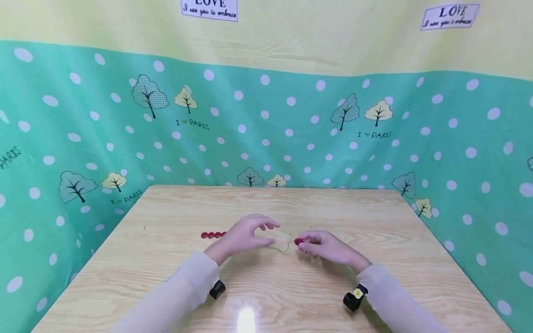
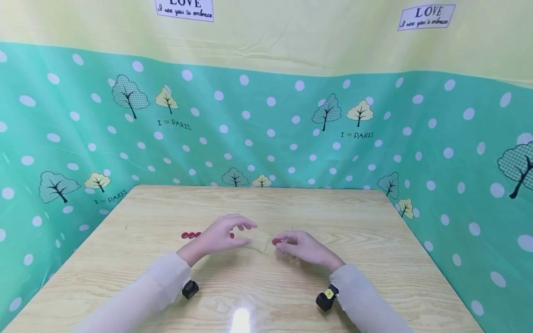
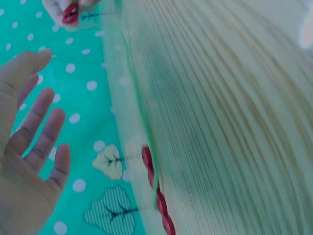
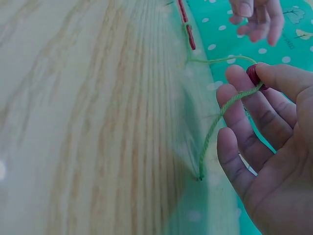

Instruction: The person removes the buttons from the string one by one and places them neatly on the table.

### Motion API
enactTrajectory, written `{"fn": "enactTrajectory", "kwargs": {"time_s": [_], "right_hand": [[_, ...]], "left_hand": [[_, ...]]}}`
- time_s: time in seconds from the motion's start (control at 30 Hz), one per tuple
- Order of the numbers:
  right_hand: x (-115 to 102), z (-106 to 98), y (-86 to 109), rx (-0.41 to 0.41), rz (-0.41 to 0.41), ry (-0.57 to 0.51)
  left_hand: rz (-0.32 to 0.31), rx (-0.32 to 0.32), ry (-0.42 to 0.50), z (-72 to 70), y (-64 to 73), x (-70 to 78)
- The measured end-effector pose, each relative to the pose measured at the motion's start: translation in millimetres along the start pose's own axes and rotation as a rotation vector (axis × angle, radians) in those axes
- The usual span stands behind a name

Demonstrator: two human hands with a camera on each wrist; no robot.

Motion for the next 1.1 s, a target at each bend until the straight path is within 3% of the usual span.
{"fn": "enactTrajectory", "kwargs": {"time_s": [0.13,0.33,0.57,1.1], "right_hand": [[-3,1,-1.1,-0.010,-0.003,-0.002],[-9,4,-3.9,-0.023,-0.014,-0.031],[-12,6,-2.3,-0.032,-0.031,-0.063],[-11,10,-4.5,-0.071,-0.046,-0.122]], "left_hand": [[0.001,-0.011,0.011,11.9,-5.7,8.0],[0.052,-0.018,-0.075,25.6,-11.2,18.3],[0.052,-0.044,-0.133,35.5,-11.8,22.7],[0.138,0.009,-0.158,36.1,-15.0,24.3]]}}
Point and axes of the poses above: each hand's wrist, its own y-axis away from the middle knuckle, its own z-axis out of the palm, x = y × z, the point moved 1 cm from there along -y, towards the middle knuckle, and after that the axes turned 15 degrees about x, right-handed, at the moved point
